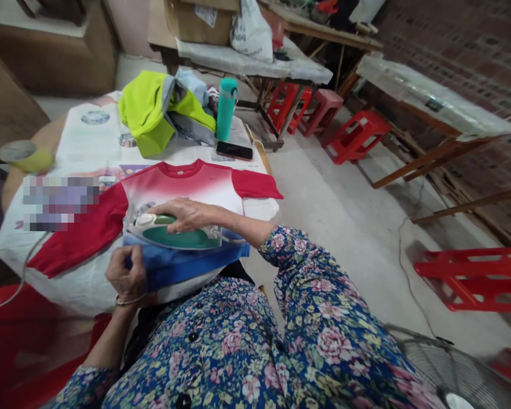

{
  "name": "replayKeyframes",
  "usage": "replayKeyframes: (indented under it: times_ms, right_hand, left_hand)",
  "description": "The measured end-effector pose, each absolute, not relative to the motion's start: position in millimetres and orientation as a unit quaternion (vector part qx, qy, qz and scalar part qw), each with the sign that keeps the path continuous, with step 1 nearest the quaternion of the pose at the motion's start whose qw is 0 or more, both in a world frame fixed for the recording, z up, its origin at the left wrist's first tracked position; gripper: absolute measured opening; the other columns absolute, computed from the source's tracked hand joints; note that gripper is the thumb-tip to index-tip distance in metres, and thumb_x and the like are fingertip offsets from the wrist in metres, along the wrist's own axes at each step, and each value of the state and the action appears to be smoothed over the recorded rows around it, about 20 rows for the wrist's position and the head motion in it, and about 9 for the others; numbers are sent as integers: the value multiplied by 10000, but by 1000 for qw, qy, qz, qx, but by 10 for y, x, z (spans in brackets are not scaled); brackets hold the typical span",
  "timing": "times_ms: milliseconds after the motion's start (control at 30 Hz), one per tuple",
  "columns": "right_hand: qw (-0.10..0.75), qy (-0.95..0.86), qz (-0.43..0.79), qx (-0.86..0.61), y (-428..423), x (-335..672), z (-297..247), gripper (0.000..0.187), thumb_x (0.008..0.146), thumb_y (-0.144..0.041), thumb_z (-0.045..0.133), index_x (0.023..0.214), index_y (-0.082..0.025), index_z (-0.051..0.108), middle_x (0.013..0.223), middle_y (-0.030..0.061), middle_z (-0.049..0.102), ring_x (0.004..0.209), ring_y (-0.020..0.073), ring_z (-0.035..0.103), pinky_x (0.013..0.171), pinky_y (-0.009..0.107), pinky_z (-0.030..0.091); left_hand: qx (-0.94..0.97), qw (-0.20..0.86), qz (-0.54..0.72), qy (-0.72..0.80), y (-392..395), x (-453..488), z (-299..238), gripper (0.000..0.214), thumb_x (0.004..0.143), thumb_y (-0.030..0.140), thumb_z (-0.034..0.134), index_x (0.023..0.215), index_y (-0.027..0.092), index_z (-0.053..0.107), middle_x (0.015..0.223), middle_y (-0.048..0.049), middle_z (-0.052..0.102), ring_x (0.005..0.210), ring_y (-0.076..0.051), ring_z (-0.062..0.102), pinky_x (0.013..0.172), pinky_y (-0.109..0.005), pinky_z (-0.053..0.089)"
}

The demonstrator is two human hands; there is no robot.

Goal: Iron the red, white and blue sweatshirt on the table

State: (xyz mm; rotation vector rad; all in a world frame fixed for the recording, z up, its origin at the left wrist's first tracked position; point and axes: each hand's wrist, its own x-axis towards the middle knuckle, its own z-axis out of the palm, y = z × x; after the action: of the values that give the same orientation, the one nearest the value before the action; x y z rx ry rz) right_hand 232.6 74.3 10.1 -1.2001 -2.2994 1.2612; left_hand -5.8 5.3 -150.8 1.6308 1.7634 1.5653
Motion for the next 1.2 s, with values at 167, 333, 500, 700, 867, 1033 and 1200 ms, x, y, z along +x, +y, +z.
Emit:
replayKeyframes:
  times_ms: [167,333,500,700,867,1033,1200]
  right_hand:
    - [96,-836,415,-345,305,2337,-85,706,965,-74,725,1653,-181,605,1175,65,806,959,206,666,884,309,520]
    - [89,-828,422,-357,-41,2426,-175,698,985,-123,719,1670,-190,604,1072,47,808,840,180,643,785,275,478]
    - [107,-807,397,-425,-355,2725,-151,681,993,-166,700,1665,-259,640,929,6,790,745,170,626,749,277,475]
    - [233,-696,357,-578,-488,3226,-193,708,943,-231,730,1648,-246,661,1286,82,836,1099,273,762,1015,433,620]
    - [275,-660,298,-632,-516,3339,-145,727,919,-215,695,1644,-256,664,1392,80,822,1159,305,779,1114,537,620]
    - [211,-741,334,-542,-508,2930,-101,764,937,-162,689,1693,-229,610,1459,106,799,1161,279,782,1046,435,631]
    - [120,-860,328,-373,-341,2264,-203,701,987,-100,703,1663,-270,628,1344,95,830,1077,251,768,948,347,592]
  left_hand:
    - [445,149,588,658,-101,-99,-1434,285,1003,467,485,858,246,589,805,-13,622,803,-215,603,830,-386,528]
    - [453,158,568,669,-202,-136,-1476,262,1006,485,520,873,270,588,853,-38,641,873,-260,619,900,-449,533]
    - [495,153,538,665,-171,-113,-1536,301,981,529,545,938,254,659,991,-77,688,1052,-300,620,1060,-510,497]
    - [503,170,535,658,-131,-98,-1516,287,1029,470,481,956,252,653,1005,-79,713,1018,-284,660,1077,-504,513]
    - [469,269,583,606,-100,-166,-1496,347,1081,570,486,1005,261,625,957,-67,746,941,-256,711,940,-445,587]
    - [396,339,650,552,-22,-233,-1499,633,981,851,556,1042,230,660,1025,-65,778,995,-210,737,1002,-398,596]
    - [307,399,666,550,35,-407,-1449,804,847,1030,471,1035,270,651,1105,-71,755,1147,-242,728,1127,-446,596]
